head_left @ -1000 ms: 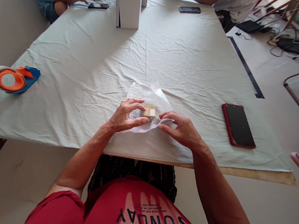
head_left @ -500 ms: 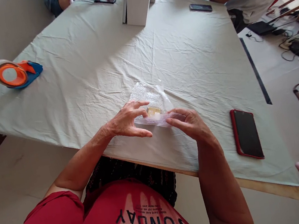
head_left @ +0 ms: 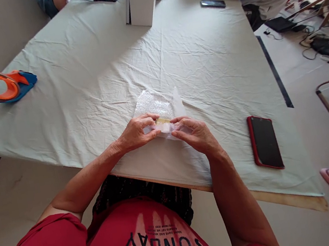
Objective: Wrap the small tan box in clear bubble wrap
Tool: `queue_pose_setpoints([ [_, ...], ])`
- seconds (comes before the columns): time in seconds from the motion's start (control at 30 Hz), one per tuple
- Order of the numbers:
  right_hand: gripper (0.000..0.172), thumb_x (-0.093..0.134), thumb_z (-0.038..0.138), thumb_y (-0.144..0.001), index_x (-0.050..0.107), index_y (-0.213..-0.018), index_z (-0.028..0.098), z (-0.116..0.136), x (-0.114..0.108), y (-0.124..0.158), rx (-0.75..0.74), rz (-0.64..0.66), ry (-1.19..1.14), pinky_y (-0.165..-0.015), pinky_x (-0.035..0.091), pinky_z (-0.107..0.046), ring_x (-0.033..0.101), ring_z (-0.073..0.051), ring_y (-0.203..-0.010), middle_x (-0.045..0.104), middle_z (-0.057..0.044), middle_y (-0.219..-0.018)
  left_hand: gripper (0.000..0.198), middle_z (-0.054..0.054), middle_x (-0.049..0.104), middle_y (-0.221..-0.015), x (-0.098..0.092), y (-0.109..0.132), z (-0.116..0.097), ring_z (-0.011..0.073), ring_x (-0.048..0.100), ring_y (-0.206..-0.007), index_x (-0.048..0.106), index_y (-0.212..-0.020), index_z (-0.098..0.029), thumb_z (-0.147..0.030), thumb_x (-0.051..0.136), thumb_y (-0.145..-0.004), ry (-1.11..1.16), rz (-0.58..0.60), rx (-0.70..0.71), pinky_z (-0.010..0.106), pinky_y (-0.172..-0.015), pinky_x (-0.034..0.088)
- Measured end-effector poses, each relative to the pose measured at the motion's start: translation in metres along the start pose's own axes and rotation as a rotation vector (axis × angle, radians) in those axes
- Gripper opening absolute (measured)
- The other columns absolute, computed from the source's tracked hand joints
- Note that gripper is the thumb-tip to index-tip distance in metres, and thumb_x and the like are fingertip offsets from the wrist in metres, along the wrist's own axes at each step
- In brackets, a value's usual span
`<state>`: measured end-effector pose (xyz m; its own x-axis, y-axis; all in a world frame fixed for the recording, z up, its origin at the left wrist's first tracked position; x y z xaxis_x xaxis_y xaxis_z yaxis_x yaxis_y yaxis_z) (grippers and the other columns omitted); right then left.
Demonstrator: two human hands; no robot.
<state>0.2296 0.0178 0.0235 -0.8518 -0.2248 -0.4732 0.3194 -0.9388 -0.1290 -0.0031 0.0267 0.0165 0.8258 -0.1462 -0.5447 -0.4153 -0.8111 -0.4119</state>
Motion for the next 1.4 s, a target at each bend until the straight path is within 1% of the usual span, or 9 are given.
queue_pose_setpoints([
  [0.33,0.029,0.077,0.047,-0.085,0.070,-0.073,0.022,0.003,0.005,0.002,0.052,-0.086,-0.113,-0.073,0.055,-0.034,0.072,-0.020,-0.080,0.081,-0.006,-0.105,0.015,0.009,0.081,-0.114,0.002,-0.004,0.001,0.0207,0.077,-0.106,0.066,-0.074,-0.018,-0.020,0.071,-0.088,0.111,-0.058,-0.095,0.035,-0.098,0.058],
  [0.5,0.033,0.080,0.051,-0.082,0.068,-0.072,0.021,0.002,0.008,0.003,0.130,-0.120,-0.171,-0.064,0.055,-0.033,0.067,-0.016,-0.065,0.081,-0.006,-0.100,0.016,0.008,0.081,-0.111,0.002,-0.003,0.001,0.0193,0.077,-0.101,0.065,-0.072,-0.018,-0.021,0.071,-0.087,0.134,-0.067,-0.118,0.032,-0.094,0.058],
  [0.7,0.042,0.082,0.060,-0.077,0.067,-0.070,0.022,0.007,0.011,0.003,0.182,-0.121,-0.292,-0.061,0.059,-0.033,0.067,-0.017,-0.067,0.080,-0.007,-0.093,0.017,0.007,0.081,-0.104,0.003,-0.003,0.001,0.0179,0.076,-0.096,0.065,-0.072,-0.018,-0.023,0.070,-0.087,0.154,-0.077,-0.133,0.031,-0.090,0.057],
  [0.8,0.041,0.081,0.060,-0.079,0.068,-0.074,0.021,0.006,0.010,0.003,0.207,-0.114,-0.283,-0.061,0.055,-0.032,0.065,-0.017,-0.065,0.077,-0.005,-0.085,0.018,0.007,0.080,-0.104,0.002,-0.004,0.001,0.0184,0.075,-0.096,0.065,-0.071,-0.018,-0.025,0.071,-0.087,0.158,-0.044,-0.166,0.032,-0.091,0.057],
  [0.93,0.038,0.075,0.056,-0.082,0.065,-0.072,0.021,-0.005,0.007,0.003,0.227,-0.168,-0.077,-0.056,0.042,-0.029,0.054,-0.014,-0.058,0.064,0.001,-0.064,0.011,0.006,0.079,-0.101,0.002,-0.005,0.002,0.0184,0.073,-0.094,0.068,-0.080,-0.018,-0.027,0.072,-0.085,0.170,-0.017,-0.240,0.033,-0.092,0.058],
  [1.03,0.031,0.073,0.050,-0.082,0.063,-0.073,0.022,-0.014,0.005,0.002,0.187,-0.264,0.130,-0.061,0.043,-0.030,0.056,-0.016,-0.063,0.066,0.000,-0.068,0.019,0.005,0.076,-0.100,0.003,-0.005,0.003,0.0181,0.072,-0.096,0.069,-0.100,-0.017,-0.026,0.073,-0.083,0.209,-0.024,-0.266,0.030,-0.090,0.058],
  [1.13,0.021,0.071,0.044,-0.085,0.065,-0.083,0.023,-0.014,0.006,0.003,0.104,-0.393,0.325,-0.069,0.047,-0.034,0.062,-0.020,-0.071,0.073,-0.005,-0.087,0.029,0.006,0.075,-0.109,0.005,-0.005,0.005,0.0188,0.072,-0.104,0.068,-0.110,-0.017,-0.026,0.072,-0.084,0.250,-0.025,-0.262,0.030,-0.095,0.058],
  [1.27,0.011,0.060,0.032,-0.097,0.067,-0.094,0.024,0.008,0.016,0.013,-0.198,-0.576,0.617,-0.088,0.046,-0.043,0.068,-0.026,-0.094,0.075,-0.010,-0.108,0.029,0.007,0.075,-0.112,0.006,-0.005,0.006,0.0189,0.072,-0.106,0.068,-0.113,-0.016,-0.024,0.071,-0.085,0.225,-0.019,-0.264,0.031,-0.098,0.058],
  [1.4,0.012,0.059,0.025,-0.100,0.071,-0.101,0.026,0.026,0.038,0.021,-0.410,-0.445,0.812,-0.097,0.036,-0.045,0.067,-0.027,-0.103,0.079,-0.007,-0.108,0.030,0.006,0.077,-0.109,0.007,-0.005,0.008,0.0192,0.073,-0.103,0.069,-0.114,-0.017,-0.025,0.073,-0.085,0.204,-0.021,-0.243,0.031,-0.097,0.058],
])
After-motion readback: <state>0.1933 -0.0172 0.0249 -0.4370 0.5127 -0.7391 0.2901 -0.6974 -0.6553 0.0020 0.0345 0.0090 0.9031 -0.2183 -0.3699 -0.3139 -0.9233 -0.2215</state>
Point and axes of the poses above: each hand's wrist, its own y-axis away from the middle knuckle, its own x-axis out of the palm, z = x × y, the point moved 2 cm from there along -y, towards the middle knuckle
